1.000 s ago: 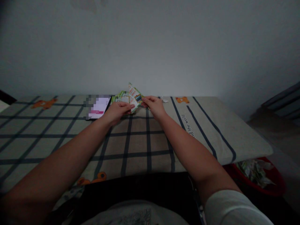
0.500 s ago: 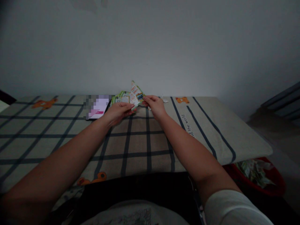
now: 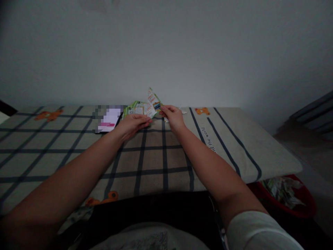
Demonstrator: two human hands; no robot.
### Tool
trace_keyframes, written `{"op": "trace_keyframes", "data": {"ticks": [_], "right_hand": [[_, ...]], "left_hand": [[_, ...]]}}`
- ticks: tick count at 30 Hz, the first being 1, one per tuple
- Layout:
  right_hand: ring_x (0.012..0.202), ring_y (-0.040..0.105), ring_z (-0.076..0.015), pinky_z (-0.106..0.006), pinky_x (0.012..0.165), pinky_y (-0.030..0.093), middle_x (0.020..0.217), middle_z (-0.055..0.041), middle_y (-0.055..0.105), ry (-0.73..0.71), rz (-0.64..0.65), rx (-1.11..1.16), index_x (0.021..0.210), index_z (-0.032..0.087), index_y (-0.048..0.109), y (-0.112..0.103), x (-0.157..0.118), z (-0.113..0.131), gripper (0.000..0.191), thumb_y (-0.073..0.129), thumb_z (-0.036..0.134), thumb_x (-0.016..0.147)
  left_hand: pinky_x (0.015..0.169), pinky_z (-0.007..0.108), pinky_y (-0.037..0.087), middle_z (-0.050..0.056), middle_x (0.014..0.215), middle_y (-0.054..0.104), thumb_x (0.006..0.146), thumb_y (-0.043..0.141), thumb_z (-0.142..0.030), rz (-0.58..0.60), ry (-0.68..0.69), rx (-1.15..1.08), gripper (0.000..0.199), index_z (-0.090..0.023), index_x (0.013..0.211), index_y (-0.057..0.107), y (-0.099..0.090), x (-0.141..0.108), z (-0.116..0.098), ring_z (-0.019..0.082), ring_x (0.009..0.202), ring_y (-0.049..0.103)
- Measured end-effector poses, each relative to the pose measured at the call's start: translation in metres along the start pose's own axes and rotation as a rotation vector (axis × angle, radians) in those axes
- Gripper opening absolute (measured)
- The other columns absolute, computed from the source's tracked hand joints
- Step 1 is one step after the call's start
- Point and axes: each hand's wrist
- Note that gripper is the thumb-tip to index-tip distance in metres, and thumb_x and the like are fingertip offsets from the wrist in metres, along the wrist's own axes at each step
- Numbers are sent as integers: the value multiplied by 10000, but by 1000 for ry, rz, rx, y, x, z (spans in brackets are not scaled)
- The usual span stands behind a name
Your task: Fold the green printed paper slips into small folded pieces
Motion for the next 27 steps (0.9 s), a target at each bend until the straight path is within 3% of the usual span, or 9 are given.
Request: {"op": "trace_keyframes", "data": {"ticks": [4,8,18,22,27], "right_hand": [[674,605,-116,-263,650,499,698,14,666,21,-39,-12,747,211,682,-1,1,0,247,824,396,667],[670,601,-117,-261,646,499,690,12,667,19,-37,8,737,211,685,-1,1,0,243,827,392,660],[654,583,-111,-264,650,492,703,11,662,15,-32,-19,751,213,675,-1,1,2,277,816,432,656],[619,585,-108,-258,643,491,659,21,674,19,64,-64,733,209,691,0,-2,6,321,845,461,607],[612,600,-103,-252,647,491,658,11,693,72,158,-98,734,196,712,2,-3,6,311,855,442,607]], "left_hand": [[817,222,557,77,848,749,721,787,-121,39,-20,20,93,-111,803,744,2,-3,-3,108,779,696],[751,210,556,76,824,748,712,788,-124,-4,15,62,115,-100,813,739,4,-4,-5,101,725,686],[800,280,566,70,925,756,667,823,-152,58,45,93,532,-159,1178,676,-1,-3,-1,157,845,713],[752,259,556,51,932,736,690,820,-400,36,127,194,385,-158,979,739,-2,-1,1,147,812,672],[615,218,479,16,743,679,667,784,-577,-72,223,283,428,-163,762,729,-2,1,3,117,657,577]]}}
Point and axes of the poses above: each hand's wrist, its own x-axis towards the middle knuckle, its own y-axis out of the palm, z = x × y
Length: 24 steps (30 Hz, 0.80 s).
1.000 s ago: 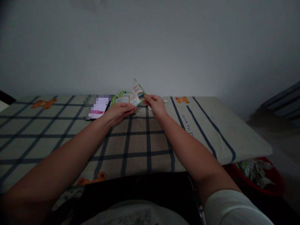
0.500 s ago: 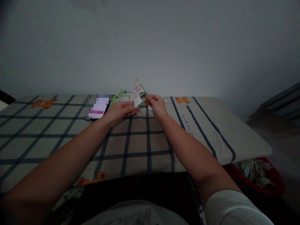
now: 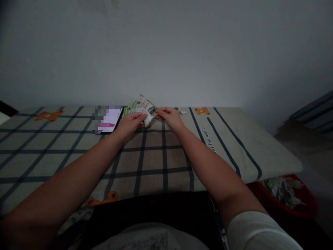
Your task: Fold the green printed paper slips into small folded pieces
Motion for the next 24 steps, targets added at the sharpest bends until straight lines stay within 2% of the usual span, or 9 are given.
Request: {"op": "trace_keyframes", "data": {"ticks": [3,7,10,13,17,20,24], "right_hand": [[639,619,-105,-245,647,499,692,0,705,61,56,68,733,190,714,0,0,0,297,865,416,611],[689,646,-120,-253,660,522,762,-21,726,103,121,143,797,192,738,-2,-1,1,307,843,444,655],[684,646,-123,-253,656,526,749,-29,726,82,120,144,779,189,739,-2,-1,1,332,850,472,645],[671,643,-120,-246,641,519,745,-24,727,82,70,126,764,196,739,-1,-1,-1,359,863,494,607],[670,644,-119,-248,635,509,744,-27,725,73,49,104,777,191,735,0,0,-2,349,857,481,627],[662,635,-117,-252,637,504,739,-19,721,65,58,107,751,194,729,2,-1,-2,341,869,470,607],[703,632,-123,-248,641,504,749,-8,718,71,81,112,723,211,732,4,-3,1,372,887,500,549]], "left_hand": [[582,227,438,14,665,647,662,792,-578,-11,0,28,428,-159,706,715,-2,1,0,107,587,531],[583,232,439,31,694,670,666,788,-530,-29,-26,-6,394,-147,735,729,-4,2,0,115,599,553],[618,230,472,47,820,721,665,800,-445,-86,-7,-41,385,-140,894,751,-3,3,0,124,672,606],[715,256,527,58,977,744,652,821,-360,-182,90,-73,474,-165,1074,723,-3,3,-1,145,797,661],[770,297,555,71,962,752,674,807,-355,-263,166,29,332,-159,937,758,-7,5,0,178,849,677],[818,325,560,92,1009,756,706,790,-404,-233,172,124,327,-163,928,780,-9,5,2,213,930,680],[866,354,555,125,1147,732,697,802,-482,-108,132,118,514,-160,1095,756,-4,1,3,248,1024,676]]}}
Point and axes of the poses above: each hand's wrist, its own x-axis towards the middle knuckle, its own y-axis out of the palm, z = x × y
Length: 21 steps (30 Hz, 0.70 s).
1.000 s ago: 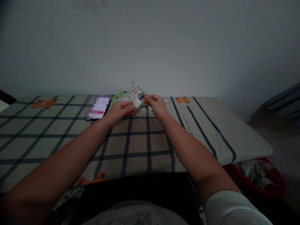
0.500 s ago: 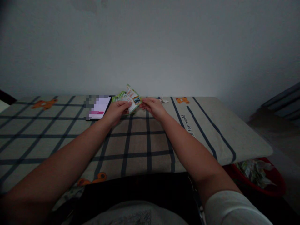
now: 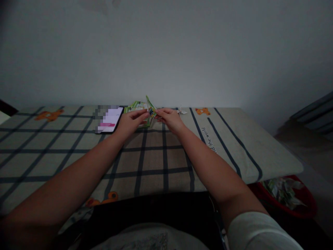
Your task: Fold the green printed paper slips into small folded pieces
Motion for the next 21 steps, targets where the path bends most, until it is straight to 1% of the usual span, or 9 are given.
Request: {"op": "trace_keyframes", "data": {"ticks": [3,5,7,8,11,13,15,19,21], "right_hand": [[755,642,-138,-250,653,503,780,-18,725,27,42,-34,729,207,741,1,-2,0,396,884,525,540],[772,643,-138,-247,662,497,813,-25,732,32,71,-50,752,201,751,1,-3,-1,408,873,538,557],[780,641,-135,-242,663,491,838,-26,737,32,90,-57,771,201,756,0,-4,-1,404,862,541,579],[782,640,-135,-240,659,489,842,-25,738,31,96,-59,773,204,756,0,-4,-1,399,858,541,586],[797,639,-141,-242,652,491,856,-25,736,30,107,-66,788,213,760,-2,-4,0,397,854,545,592],[801,637,-144,-246,654,495,862,-26,734,27,95,-68,797,215,761,-2,-4,0,409,855,553,587],[803,636,-147,-252,658,495,866,-29,732,20,86,-78,797,212,758,-3,-3,-1,421,850,565,588],[779,630,-142,-255,660,483,827,-28,721,-10,94,-112,778,200,747,-3,-2,-3,446,823,605,608],[768,630,-139,-252,653,477,815,-27,718,-18,93,-123,779,200,744,-3,-2,-3,452,808,619,621]], "left_hand": [[881,368,552,134,1153,728,615,864,-452,139,-37,-103,742,-152,1264,671,5,-3,-1,247,1004,689],[893,377,550,124,1117,738,591,881,-423,208,-43,-143,816,-153,1319,630,7,-5,-2,241,984,696],[889,387,556,111,1096,743,622,863,-432,235,-53,-149,782,-163,1318,630,8,-5,-3,240,975,697],[877,392,563,106,1099,742,651,843,-448,229,-63,-153,745,-170,1310,637,7,-6,-3,243,974,696],[833,397,584,105,1122,731,726,783,-486,180,-89,-190,642,-175,1275,663,6,-4,-3,256,1002,688],[827,394,589,110,1133,725,749,764,-487,152,-79,-203,609,-169,1260,671,5,-3,-3,259,1026,680],[823,390,590,112,1143,723,745,770,-480,169,-63,-188,620,-174,1273,663,4,-3,-2,259,1033,678],[819,373,583,119,1213,704,688,823,-446,249,-31,-133,700,-195,1313,636,5,-4,-2,260,1038,678],[812,364,579,123,1225,701,698,815,-452,250,-26,-113,681,-194,1305,643,6,-6,-3,261,1041,677]]}}
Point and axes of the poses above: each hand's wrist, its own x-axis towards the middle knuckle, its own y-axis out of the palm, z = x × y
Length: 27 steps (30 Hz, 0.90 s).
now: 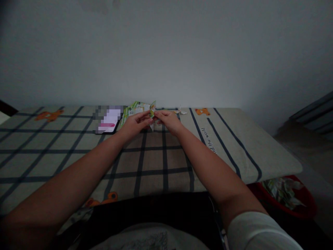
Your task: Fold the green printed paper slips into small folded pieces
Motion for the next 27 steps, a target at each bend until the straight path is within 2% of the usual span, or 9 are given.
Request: {"op": "trace_keyframes", "data": {"ticks": [7,10,15,21,24,27], "right_hand": [[804,644,-145,-242,634,481,842,-22,720,7,-42,10,807,216,742,-1,1,1,454,827,607,594],[803,648,-141,-237,633,489,861,-20,721,-4,-71,44,816,215,735,-1,1,3,420,832,570,614],[780,655,-143,-247,633,505,833,-22,707,-31,-129,48,801,203,687,-4,2,2,334,781,510,708],[742,644,-141,-254,607,512,777,-26,676,-32,-162,-82,698,192,589,-5,5,-3,274,717,424,767],[730,637,-140,-257,589,512,796,-3,667,-108,-155,-116,814,218,582,-5,4,-3,244,730,402,749],[780,639,-154,-278,609,524,899,8,680,-217,-113,-148,996,268,598,-7,2,-1,319,741,330,718]], "left_hand": [[724,319,581,100,1151,716,782,730,-467,-101,-47,-35,508,-175,1195,695,-1,2,-1,248,991,679],[686,318,582,97,1121,718,839,648,-399,-206,-35,-97,389,-168,1148,694,-2,4,-1,236,940,688],[712,323,584,82,1071,740,774,655,-227,-319,-5,-105,363,-170,1132,662,-7,8,-2,219,893,710],[724,323,583,83,1052,754,744,682,-247,-364,31,-173,380,-171,1116,675,-15,13,1,220,890,718],[724,318,582,74,1014,761,710,690,-235,-366,3,-191,357,-165,1060,697,-16,14,2,216,869,717],[737,326,577,74,959,761,684,689,-222,-374,-37,-192,339,-148,1014,705,-17,14,2,213,831,714]]}}
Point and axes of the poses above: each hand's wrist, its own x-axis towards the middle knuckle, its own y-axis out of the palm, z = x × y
